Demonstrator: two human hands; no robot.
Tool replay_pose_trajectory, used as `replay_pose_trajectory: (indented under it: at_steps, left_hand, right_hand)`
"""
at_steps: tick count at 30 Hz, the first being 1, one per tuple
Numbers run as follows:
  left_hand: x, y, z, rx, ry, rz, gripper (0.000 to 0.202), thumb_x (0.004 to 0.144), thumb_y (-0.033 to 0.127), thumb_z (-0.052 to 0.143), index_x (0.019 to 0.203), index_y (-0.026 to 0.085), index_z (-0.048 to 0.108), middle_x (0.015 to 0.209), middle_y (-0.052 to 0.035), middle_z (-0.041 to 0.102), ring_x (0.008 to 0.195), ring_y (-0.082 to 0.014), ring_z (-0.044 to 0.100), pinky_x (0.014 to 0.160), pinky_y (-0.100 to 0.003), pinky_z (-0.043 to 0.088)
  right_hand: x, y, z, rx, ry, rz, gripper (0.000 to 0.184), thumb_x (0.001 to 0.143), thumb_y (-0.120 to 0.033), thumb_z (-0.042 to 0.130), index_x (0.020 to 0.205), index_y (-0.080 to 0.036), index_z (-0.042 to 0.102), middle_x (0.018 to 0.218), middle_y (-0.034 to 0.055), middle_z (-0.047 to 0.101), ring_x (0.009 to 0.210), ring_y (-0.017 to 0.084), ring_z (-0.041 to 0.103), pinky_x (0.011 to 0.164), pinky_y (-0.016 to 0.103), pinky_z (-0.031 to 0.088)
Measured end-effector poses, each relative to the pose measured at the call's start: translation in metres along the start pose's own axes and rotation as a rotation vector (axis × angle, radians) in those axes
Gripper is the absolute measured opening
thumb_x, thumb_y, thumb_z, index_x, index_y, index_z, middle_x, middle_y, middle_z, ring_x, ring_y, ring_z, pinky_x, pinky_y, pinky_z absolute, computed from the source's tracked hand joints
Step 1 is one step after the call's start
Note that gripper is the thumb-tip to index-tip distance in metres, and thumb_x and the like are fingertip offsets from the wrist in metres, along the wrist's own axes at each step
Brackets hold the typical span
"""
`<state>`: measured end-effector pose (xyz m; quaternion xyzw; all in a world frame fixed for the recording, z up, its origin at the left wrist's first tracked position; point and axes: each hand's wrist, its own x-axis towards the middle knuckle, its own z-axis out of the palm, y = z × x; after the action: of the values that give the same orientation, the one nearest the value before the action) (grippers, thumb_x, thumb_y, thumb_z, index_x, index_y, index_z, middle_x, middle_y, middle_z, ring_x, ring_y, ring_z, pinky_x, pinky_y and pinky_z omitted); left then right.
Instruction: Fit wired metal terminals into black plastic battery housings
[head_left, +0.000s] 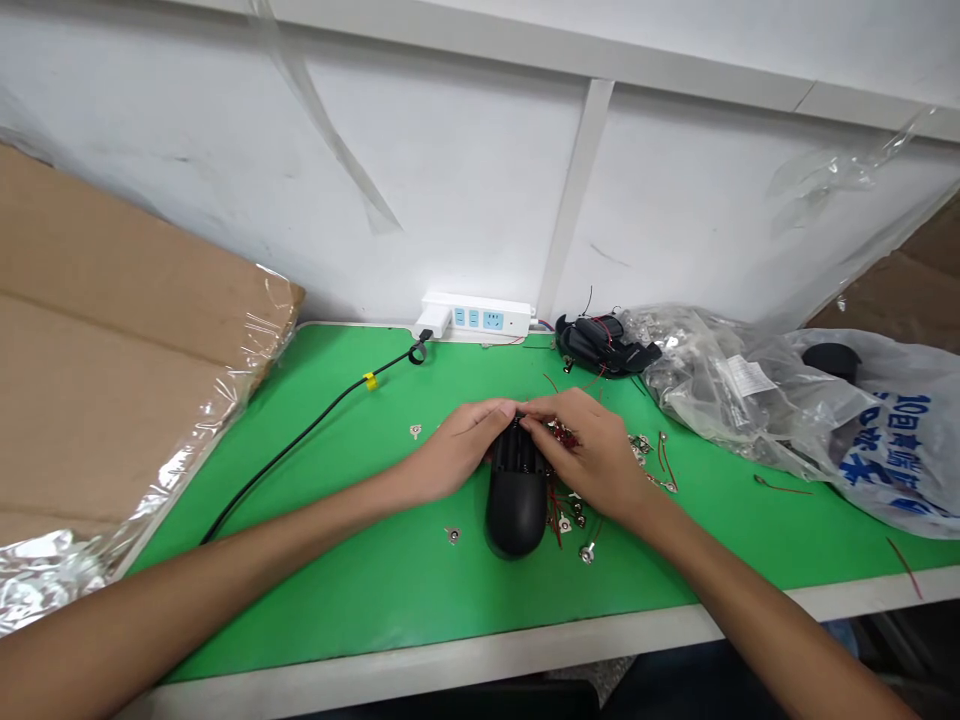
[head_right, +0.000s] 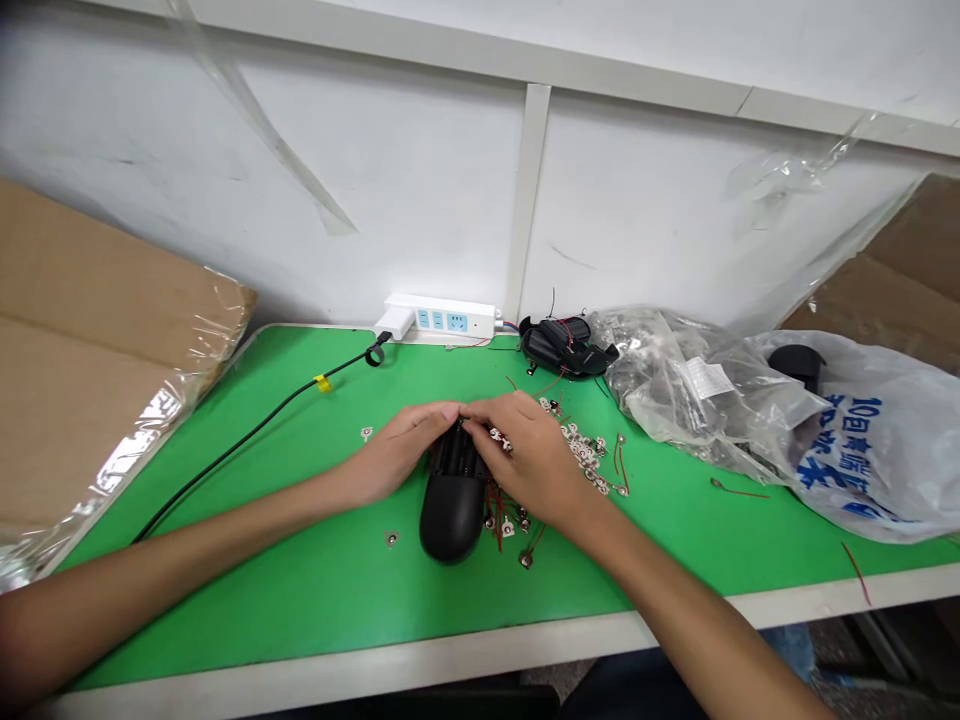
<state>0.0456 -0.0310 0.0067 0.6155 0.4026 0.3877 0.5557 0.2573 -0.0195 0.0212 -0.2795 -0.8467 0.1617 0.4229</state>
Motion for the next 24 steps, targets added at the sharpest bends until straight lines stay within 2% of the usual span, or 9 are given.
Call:
replay_pose_trajectory:
  at_steps: [9,15,20,24]
  left_hand:
    - [-0.0007,0.0036,-0.0002,-0.019,0.015,-0.035,0.051,0.102,0.063,0.052,0.099,0.016,0.071,0.081,-0.0018,0.059,0.074,-0.017,0.045,0.066,-0.028,0.038]
    - [0.0002,0.0063,0.002,-0.011,-0.027,-0.003,0.043,0.105,0.054,0.055,0.104,0.016,0.074,0.101,-0.0055,0.072,0.096,-0.0214,0.059,0.091,-0.033,0.046]
    - [0.0001,0.0068,0.0028,-0.002,0.006,-0.015,0.045,0.104,0.056,0.056,0.11,0.016,0.075,0.104,-0.0061,0.073,0.097,-0.0221,0.061,0.09,-0.033,0.047]
    - [0.0002,0.0077,0.0032,-0.038,0.024,-0.032,0.046,0.102,0.057,0.058,0.112,0.016,0.075,0.098,-0.0059,0.071,0.092,-0.0214,0.06,0.083,-0.031,0.047]
  right_hand:
    - [0.0006,-0.0003,0.0014,-0.003,0.014,0.064,0.016,0.103,-0.02,0.067,0.118,-0.025,0.073,0.105,0.0049,0.079,0.098,0.022,0.073,0.087,0.039,0.058]
    - [-0.0015,-0.0021,0.0019,-0.009,0.023,0.124,0.013,0.103,-0.026,0.068,0.114,-0.026,0.074,0.104,0.0048,0.08,0.096,0.023,0.074,0.086,0.04,0.059]
    - [-0.001,-0.0004,-0.0005,-0.02,0.016,0.125,0.014,0.101,-0.027,0.069,0.114,-0.025,0.071,0.104,0.0059,0.078,0.095,0.024,0.073,0.085,0.039,0.057]
    - [0.0025,-0.0001,-0.005,-0.001,-0.012,0.106,0.009,0.099,-0.02,0.067,0.107,-0.024,0.068,0.099,0.0054,0.074,0.094,0.023,0.069,0.083,0.037,0.055]
